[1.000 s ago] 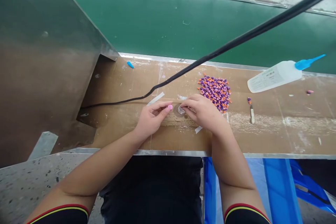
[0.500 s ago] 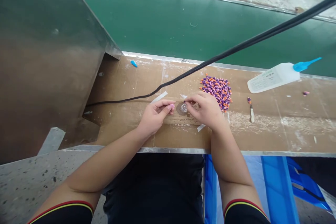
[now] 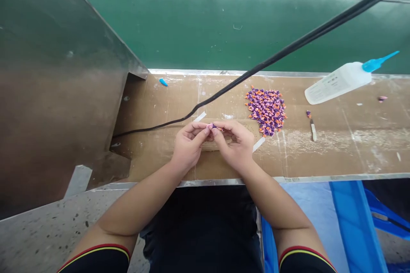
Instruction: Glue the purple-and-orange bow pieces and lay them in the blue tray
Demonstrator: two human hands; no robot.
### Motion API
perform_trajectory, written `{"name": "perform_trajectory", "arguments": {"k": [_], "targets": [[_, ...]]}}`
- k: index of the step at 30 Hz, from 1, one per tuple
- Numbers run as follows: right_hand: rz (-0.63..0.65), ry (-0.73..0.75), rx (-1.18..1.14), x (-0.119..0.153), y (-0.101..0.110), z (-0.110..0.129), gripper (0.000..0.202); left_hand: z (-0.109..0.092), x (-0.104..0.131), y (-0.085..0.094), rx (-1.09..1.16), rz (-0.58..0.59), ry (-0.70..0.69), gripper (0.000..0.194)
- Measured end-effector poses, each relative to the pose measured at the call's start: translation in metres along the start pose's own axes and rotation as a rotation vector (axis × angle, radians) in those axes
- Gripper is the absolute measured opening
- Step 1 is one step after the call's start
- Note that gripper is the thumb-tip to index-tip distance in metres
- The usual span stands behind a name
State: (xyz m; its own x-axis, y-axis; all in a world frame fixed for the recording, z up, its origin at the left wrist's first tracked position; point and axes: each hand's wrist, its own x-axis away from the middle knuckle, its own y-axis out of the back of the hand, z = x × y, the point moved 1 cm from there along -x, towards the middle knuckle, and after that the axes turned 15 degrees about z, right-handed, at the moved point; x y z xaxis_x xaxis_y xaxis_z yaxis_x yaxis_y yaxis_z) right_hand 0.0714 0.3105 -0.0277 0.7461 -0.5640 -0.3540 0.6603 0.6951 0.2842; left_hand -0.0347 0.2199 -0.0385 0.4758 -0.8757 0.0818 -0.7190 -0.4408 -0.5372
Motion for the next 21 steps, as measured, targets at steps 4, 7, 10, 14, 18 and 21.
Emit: {"name": "perform_trajectory", "arguments": {"k": [4, 7, 10, 14, 18, 21], "targets": [[-0.017, 0.112, 0.15, -0.0001, -0.0024, 0.0005, 0.01, -0.0006, -0.0002, 0.0005, 0.02, -0.049, 0.018, 0.043], [-0.033, 0.216, 0.236, -0.002, -0.0032, 0.0017, 0.013, -0.0001, -0.0014, 0.0018, 0.035, -0.074, 0.026, 0.041], [-0.066, 0.271, 0.257, -0.0031, -0.0039, 0.0005, 0.015, 0.0, -0.0017, 0.0029, 0.071, -0.055, 0.008, 0.037], [-0.068, 0.283, 0.263, -0.0023, -0.0043, -0.0023, 0.018, -0.0001, -0.0005, 0.0053, 0.071, -0.025, -0.017, 0.033], [-0.042, 0.272, 0.279, -0.0016, -0.0036, -0.0039, 0.018, 0.0011, 0.0015, 0.0081, 0.027, -0.015, -0.024, 0.033], [-0.04, 0.296, 0.287, -0.002, -0.0037, -0.0041, 0.017, 0.0022, 0.0027, 0.0081, 0.005, -0.023, -0.051, 0.032]]}}
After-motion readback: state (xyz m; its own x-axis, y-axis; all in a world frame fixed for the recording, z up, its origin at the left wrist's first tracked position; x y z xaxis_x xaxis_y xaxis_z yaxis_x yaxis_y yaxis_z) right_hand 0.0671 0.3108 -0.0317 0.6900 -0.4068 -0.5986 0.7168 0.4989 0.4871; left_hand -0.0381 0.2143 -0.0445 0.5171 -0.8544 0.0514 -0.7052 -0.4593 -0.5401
